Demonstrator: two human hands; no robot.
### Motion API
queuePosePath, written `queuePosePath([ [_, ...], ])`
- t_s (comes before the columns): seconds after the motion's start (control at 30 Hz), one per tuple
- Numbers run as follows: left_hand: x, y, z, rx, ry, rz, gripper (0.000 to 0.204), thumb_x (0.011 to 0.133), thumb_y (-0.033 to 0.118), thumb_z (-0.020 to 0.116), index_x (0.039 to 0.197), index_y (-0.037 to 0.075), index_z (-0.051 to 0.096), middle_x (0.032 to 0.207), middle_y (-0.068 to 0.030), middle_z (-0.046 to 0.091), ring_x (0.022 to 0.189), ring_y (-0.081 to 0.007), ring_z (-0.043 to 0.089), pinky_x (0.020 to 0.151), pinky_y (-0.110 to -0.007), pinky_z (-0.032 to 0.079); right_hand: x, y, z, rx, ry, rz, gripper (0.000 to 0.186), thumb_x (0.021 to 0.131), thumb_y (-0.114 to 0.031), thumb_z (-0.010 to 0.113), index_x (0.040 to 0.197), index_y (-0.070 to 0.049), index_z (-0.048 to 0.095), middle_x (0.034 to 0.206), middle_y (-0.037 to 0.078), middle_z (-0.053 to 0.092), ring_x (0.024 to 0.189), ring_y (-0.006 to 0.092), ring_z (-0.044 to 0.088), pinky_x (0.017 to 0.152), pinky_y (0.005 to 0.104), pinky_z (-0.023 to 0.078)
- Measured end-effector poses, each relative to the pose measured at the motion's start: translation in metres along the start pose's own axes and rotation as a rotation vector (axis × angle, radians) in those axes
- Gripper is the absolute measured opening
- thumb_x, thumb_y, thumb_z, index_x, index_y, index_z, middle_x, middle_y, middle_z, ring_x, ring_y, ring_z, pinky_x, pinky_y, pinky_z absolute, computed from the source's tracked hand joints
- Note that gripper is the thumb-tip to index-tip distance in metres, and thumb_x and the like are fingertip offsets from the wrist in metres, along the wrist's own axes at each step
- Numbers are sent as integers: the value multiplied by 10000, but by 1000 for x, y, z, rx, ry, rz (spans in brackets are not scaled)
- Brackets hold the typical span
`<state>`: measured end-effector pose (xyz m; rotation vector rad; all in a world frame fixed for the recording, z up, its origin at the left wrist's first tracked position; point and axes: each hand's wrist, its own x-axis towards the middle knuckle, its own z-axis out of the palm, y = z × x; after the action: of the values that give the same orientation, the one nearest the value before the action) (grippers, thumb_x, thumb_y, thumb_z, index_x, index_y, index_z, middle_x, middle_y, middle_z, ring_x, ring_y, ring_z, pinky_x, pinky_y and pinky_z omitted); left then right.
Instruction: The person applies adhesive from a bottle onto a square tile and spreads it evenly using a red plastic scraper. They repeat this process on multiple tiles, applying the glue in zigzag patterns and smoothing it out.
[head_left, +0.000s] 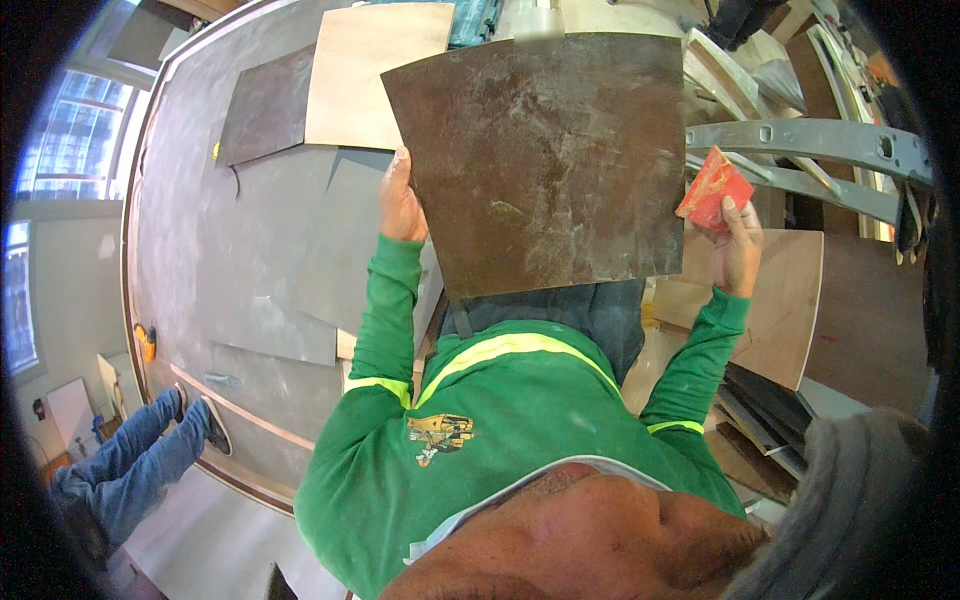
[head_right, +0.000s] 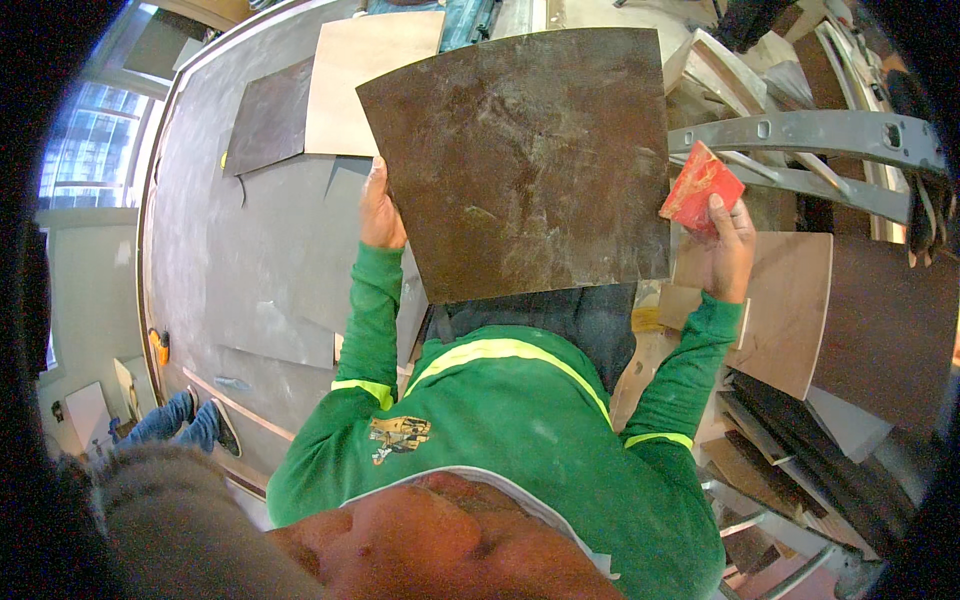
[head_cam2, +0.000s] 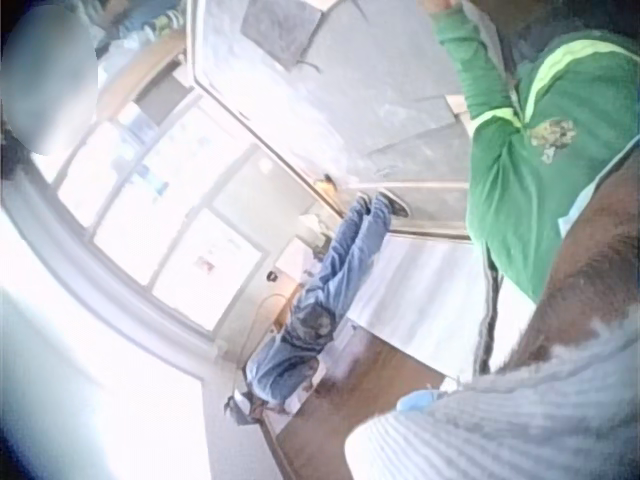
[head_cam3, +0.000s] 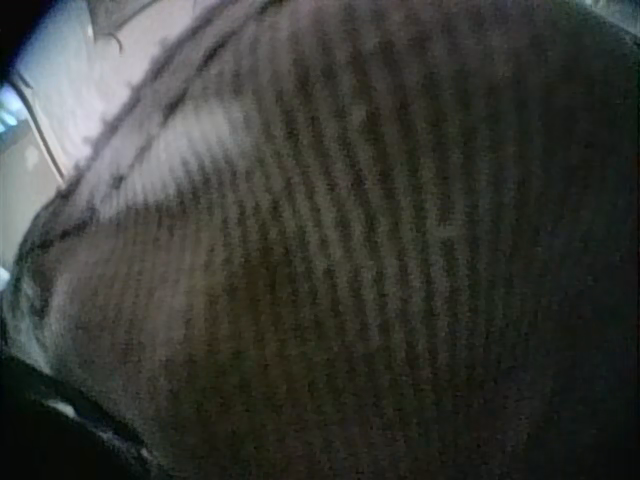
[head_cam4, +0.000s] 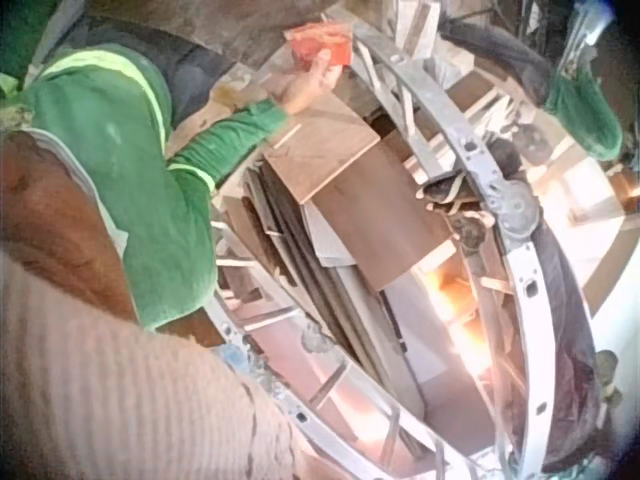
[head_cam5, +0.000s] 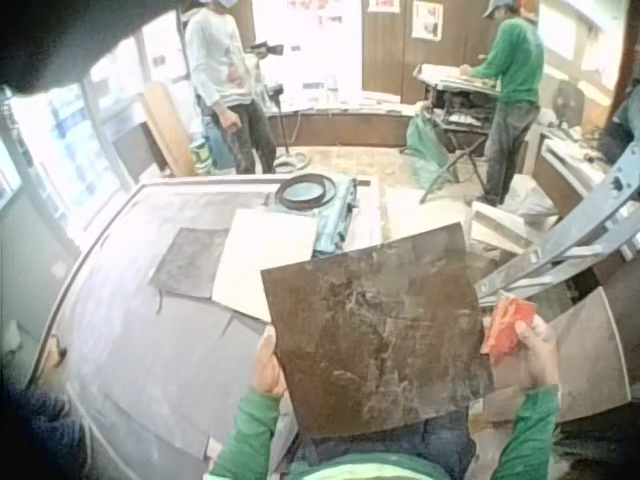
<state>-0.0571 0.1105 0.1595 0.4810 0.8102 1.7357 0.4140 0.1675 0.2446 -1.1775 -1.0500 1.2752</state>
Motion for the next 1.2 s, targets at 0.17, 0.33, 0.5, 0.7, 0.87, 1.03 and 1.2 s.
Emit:
queuePosePath([
  [0.17, -6, -6, -6, -81, 32, -23, 459, 1132, 350, 484, 1417, -4, 550, 1380, -132, 646, 1236, -272, 651, 1065, -455, 545, 16, -20, -16, -12, 30, -98, 400, 1056, -219, 651, 1399, -22, 592, 1332, 89, 684, 1148, 218, 697, 938, 402, 600],
  [0.33, -34, -12, -18, -218, 110, 32, 454, 1136, 350, 467, 1409, -2, 553, 1377, -135, 646, 1227, -280, 653, 1058, -463, 543, 31, -23, -98, 169, -6, -119, 530, 1055, -249, 637, 1503, -6, 492, 1453, 136, 599, 1332, 313, 592, 1053, 579, 540],
  [0.5, -55, -4, -72, -38, 493, 241, 471, 1119, 368, 473, 1416, 13, 557, 1383, -146, 643, 1215, -306, 641, 1061, -485, 526, 31, -35, -173, 282, 4, -44, 545, 1078, -272, 597, 1544, -34, 447, 1509, 163, 554, 1383, 356, 555, 1088, 619, 511],
  [0.7, -63, 73, -215, -121, 766, 537, 529, 1105, 412, 428, 1393, -10, 565, 1408, -148, 623, 1225, -335, 621, 1099, -502, 496, 37, -14, -147, 341, -12, 34, 525, 1087, -255, 579, 1548, -41, 446, 1509, 167, 554, 1392, 360, 551, 1099, 629, 500],
  [0.87, -77, 94, -348, 50, 1198, 740, 509, 1094, 334, 410, 1412, -38, 551, 1466, -161, 590, 1307, -303, 588, 1123, -505, 477, 51, -32, -134, 295, -12, 35, 498, 1091, -243, 572, 1532, -41, 463, 1484, 169, 575, 1376, 346, 567, 1098, 660, 489],
  [1.03, -127, 143, -406, 547, 1581, 353, 646, 1081, 420, 396, 1514, -56, 449, 1575, -169, 496, 1400, -310, 525, 1191, -469, 402, 59, -16, -142, 264, -9, 92, 478, 1089, -237, 576, 1513, -37, 485, 1467, 160, 589, 1347, 328, 587, 1089, 665, 496],
  [1.2, -114, 161, -392, -254, 1539, 766, 912, 1044, 687, 221, 1662, 17, 207, 1699, -216, 299, 1527, -341, 375, 1295, -487, 216, 60, -8, -129, 235, -53, 150, 485, 1086, -240, 585, 1515, -36, 484, 1473, 154, 584, 1341, 318, 590, 1063, 652, 522],
])
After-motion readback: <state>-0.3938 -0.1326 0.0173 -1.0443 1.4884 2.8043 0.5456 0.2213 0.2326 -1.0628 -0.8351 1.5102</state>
